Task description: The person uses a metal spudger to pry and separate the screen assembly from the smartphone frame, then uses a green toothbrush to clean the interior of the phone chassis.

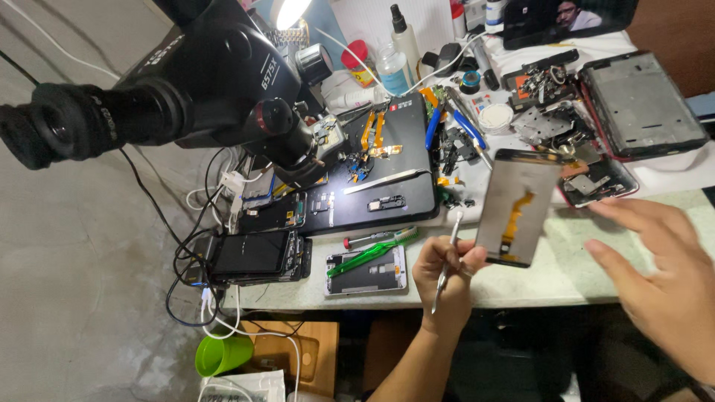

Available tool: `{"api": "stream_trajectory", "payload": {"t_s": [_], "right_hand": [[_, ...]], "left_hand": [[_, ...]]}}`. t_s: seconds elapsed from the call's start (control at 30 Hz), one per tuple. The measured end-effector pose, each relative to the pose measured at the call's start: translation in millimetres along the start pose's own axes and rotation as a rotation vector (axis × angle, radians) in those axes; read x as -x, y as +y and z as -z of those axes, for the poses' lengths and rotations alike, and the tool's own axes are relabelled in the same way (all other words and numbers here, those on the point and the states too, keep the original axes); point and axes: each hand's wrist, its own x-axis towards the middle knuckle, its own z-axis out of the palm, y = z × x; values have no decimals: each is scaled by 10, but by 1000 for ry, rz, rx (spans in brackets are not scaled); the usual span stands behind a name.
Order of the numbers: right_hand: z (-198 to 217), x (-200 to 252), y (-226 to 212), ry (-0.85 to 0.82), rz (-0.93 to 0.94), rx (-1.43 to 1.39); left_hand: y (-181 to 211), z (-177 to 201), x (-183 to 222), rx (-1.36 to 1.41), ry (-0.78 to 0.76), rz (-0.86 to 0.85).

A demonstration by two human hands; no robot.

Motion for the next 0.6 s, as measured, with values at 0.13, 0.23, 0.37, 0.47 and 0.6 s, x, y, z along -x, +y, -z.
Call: {"api": "stream_trajectory", "payload": {"t_s": [0.13,0.23,0.37,0.47,0.6], "right_hand": [[-237,-236,-111,-80,-44,-57],[-439,-297,-171,-100,-71,-1],[-616,-408,-218,-67,-122,-54],[-682,-486,-240,-32,-115,-157],[-770,-509,-219,-4,-171,-245]], "left_hand": [[-5,-34,-80,13,32,42],[-16,-20,-69,-6,31,38],[-17,-13,-57,10,30,62],[6,-9,-50,0,15,67],[0,-10,-47,29,21,80]]}}
